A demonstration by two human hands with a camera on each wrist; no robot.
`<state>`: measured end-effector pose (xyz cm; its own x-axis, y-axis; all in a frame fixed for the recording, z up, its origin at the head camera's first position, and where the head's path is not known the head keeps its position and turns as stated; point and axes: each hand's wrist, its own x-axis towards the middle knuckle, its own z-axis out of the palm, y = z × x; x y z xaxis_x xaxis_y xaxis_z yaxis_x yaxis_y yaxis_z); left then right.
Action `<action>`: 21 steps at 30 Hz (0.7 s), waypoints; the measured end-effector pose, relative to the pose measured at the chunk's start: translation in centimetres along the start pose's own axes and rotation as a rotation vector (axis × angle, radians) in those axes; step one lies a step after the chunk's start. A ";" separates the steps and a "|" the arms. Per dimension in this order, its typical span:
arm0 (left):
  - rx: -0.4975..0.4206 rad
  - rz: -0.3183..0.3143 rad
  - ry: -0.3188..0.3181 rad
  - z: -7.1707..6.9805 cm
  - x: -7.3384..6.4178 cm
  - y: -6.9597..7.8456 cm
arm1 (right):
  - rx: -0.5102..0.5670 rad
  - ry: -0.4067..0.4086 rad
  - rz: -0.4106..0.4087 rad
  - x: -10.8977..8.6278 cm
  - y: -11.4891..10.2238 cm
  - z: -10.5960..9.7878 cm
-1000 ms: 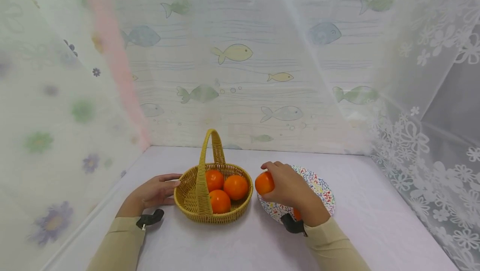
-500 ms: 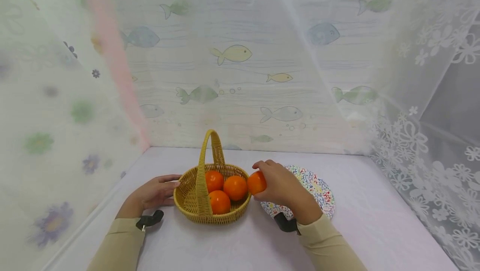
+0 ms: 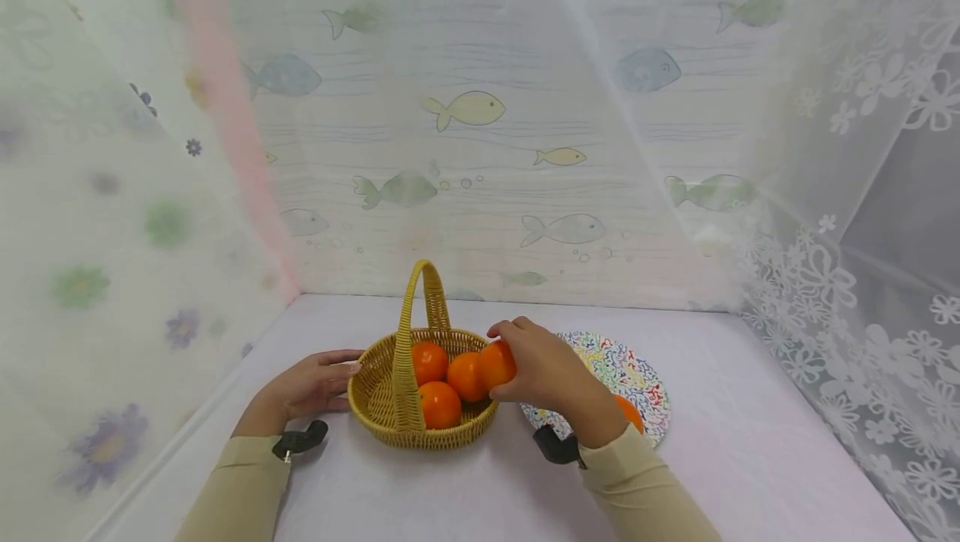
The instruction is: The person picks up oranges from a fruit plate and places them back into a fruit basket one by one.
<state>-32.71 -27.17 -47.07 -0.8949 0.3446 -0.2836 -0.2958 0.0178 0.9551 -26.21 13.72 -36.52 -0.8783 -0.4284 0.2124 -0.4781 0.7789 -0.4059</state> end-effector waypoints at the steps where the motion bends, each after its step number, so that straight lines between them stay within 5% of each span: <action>1: 0.004 0.003 -0.001 0.0 0.0 0.0 | 0.004 -0.001 -0.001 0.1 -0.1 0.1; 21: -0.013 0.002 0.001 -0.1 0.2 -0.3 | -0.027 -0.033 -0.013 0.9 -1.1 1.7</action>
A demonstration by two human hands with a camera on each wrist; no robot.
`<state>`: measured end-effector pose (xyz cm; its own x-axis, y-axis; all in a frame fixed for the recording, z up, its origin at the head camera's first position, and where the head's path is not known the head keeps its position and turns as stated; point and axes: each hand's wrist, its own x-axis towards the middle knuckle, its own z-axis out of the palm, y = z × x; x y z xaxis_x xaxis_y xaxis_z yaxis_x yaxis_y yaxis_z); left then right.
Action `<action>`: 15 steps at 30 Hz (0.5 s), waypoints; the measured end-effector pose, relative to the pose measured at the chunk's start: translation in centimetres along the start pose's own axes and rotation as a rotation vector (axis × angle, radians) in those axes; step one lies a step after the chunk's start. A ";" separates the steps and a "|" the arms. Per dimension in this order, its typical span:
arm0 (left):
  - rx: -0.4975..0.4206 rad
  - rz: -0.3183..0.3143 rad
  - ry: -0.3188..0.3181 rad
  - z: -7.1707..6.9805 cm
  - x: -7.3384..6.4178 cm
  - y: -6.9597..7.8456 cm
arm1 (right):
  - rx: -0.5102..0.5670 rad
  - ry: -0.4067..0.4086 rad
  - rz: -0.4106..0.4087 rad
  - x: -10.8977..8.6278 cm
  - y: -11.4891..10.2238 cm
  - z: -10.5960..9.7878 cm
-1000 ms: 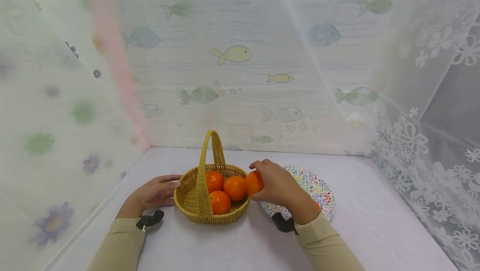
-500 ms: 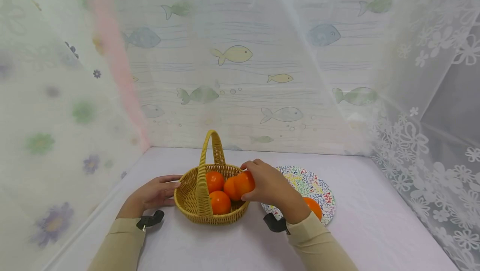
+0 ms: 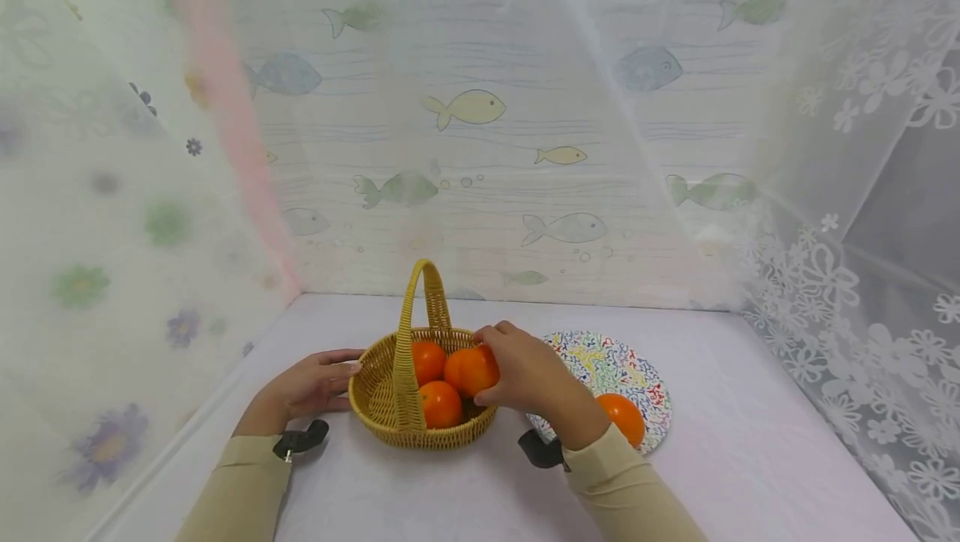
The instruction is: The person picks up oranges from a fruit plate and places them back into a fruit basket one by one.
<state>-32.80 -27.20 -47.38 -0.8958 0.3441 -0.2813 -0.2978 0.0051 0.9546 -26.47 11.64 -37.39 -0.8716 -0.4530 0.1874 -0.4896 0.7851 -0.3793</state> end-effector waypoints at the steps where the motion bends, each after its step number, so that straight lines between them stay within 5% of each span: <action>1: 0.000 0.000 0.001 0.0 0.0 0.0 | -0.004 -0.003 -0.003 0.1 0.0 0.1; 15: 0.013 0.003 -0.016 0.0 -0.2 0.1 | -0.008 -0.016 -0.033 0.9 -0.1 1.0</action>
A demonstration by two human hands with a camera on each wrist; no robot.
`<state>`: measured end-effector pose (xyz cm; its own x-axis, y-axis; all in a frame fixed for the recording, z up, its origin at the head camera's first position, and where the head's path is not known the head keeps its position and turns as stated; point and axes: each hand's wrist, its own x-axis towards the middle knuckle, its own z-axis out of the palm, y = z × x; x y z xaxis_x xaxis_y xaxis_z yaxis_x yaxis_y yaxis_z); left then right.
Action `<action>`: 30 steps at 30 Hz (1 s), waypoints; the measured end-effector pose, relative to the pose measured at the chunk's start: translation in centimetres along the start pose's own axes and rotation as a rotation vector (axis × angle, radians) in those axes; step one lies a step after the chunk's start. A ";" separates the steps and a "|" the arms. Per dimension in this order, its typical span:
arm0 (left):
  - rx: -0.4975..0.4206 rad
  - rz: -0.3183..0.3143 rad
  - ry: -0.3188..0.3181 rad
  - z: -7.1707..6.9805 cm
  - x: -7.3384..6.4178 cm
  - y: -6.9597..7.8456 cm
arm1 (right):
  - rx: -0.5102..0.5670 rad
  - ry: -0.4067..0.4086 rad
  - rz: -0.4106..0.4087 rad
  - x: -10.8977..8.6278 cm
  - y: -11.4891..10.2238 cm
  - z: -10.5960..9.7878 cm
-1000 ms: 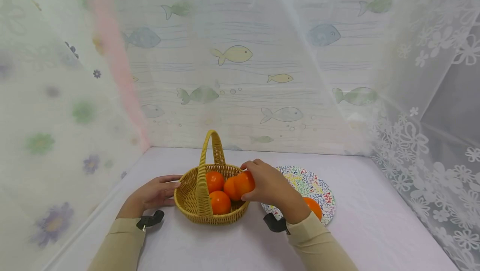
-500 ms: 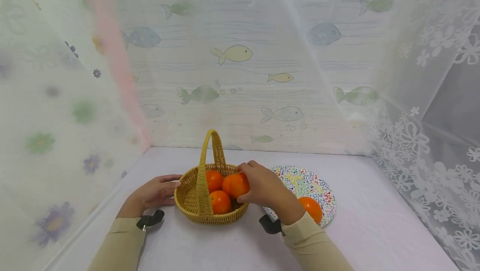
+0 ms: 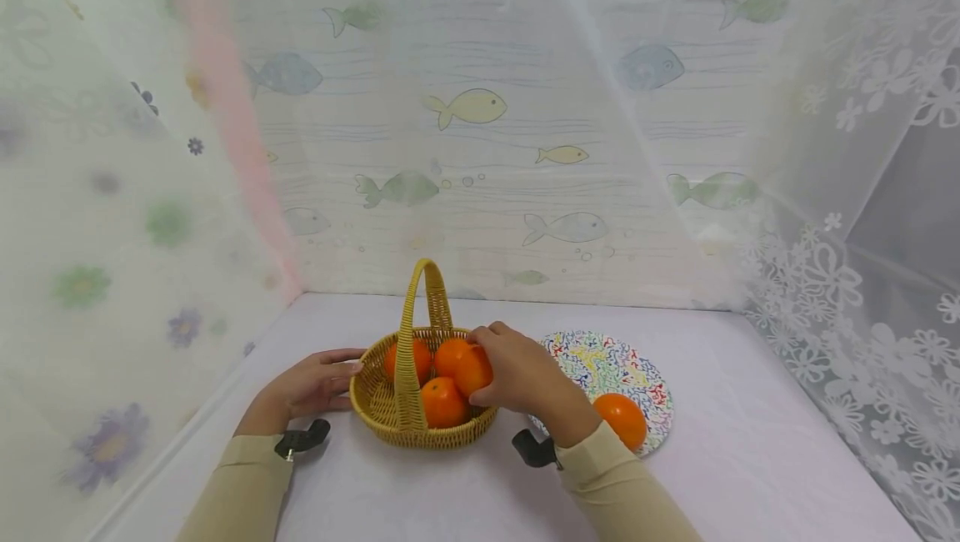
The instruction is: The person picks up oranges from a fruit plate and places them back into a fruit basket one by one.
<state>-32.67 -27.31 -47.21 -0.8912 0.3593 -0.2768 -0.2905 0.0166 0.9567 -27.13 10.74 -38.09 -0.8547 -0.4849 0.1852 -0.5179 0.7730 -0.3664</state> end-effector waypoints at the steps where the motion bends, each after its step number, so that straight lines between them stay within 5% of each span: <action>1: -0.001 0.000 -0.001 0.0 0.0 0.0 | 0.002 -0.001 0.000 0.1 0.0 0.0; 30: 0.005 -0.008 -0.005 0.1 0.0 0.1 | -0.034 -0.039 -0.044 0.9 -0.7 1.5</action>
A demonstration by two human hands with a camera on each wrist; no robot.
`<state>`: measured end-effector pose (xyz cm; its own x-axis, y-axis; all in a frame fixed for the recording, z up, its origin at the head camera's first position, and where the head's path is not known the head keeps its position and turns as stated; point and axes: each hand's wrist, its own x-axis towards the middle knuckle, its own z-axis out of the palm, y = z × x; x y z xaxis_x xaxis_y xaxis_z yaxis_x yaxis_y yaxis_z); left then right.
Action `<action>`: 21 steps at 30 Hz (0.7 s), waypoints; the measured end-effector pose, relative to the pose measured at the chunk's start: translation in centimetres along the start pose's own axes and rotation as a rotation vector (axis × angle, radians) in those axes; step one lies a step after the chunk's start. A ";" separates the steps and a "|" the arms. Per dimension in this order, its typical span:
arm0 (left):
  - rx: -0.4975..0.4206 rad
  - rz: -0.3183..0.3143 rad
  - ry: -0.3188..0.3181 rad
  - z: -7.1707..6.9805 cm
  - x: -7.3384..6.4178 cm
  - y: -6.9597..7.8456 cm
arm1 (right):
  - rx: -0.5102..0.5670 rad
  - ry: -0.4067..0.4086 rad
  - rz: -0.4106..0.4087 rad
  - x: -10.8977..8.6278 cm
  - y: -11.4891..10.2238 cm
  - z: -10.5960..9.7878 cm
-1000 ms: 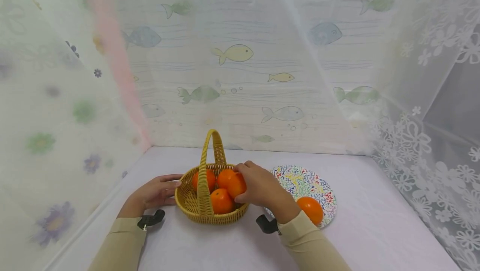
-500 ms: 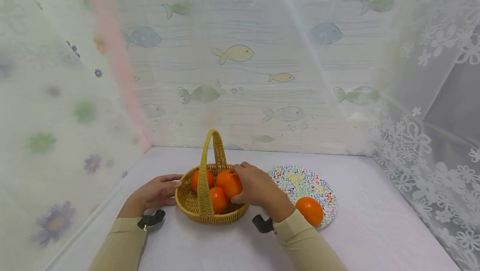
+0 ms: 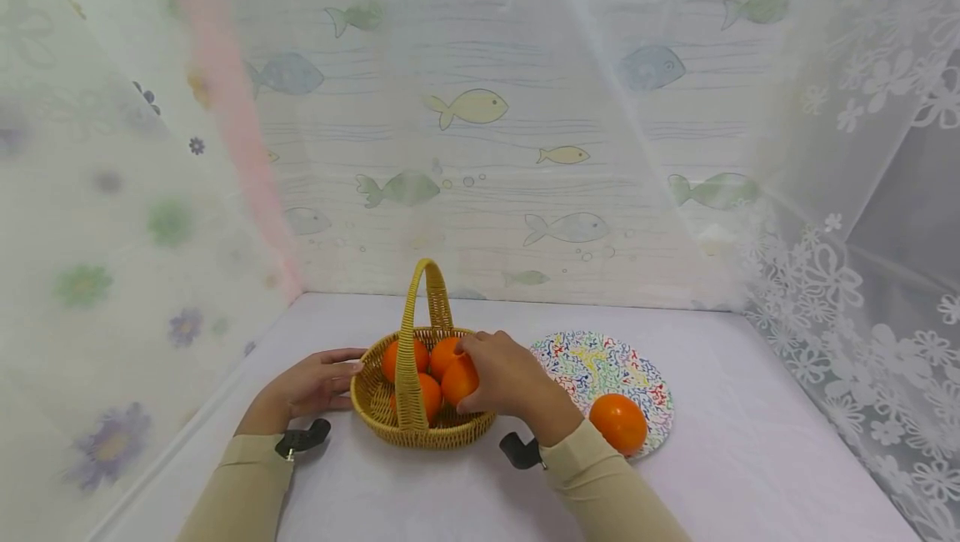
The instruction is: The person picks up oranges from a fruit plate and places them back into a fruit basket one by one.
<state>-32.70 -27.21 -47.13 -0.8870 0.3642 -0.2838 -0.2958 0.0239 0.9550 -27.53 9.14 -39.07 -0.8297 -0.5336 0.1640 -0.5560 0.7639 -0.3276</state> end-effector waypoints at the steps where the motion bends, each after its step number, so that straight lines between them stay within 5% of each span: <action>1: 0.002 0.004 -0.004 0.0 0.0 0.0 | -0.006 -0.001 -0.002 0.0 0.0 0.0; 12: 0.003 0.004 -0.009 0.0 -0.2 0.1 | 0.063 -0.072 0.040 0.2 -0.5 0.1; 21: -0.006 -0.007 -0.002 -0.2 -0.1 0.0 | 0.055 -0.058 -0.016 0.3 -0.4 0.5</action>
<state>-32.66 -27.44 -47.15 -0.8841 0.3663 -0.2901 -0.3039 0.0208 0.9525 -27.53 8.48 -39.31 -0.8154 -0.5671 0.1165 -0.5646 0.7344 -0.3766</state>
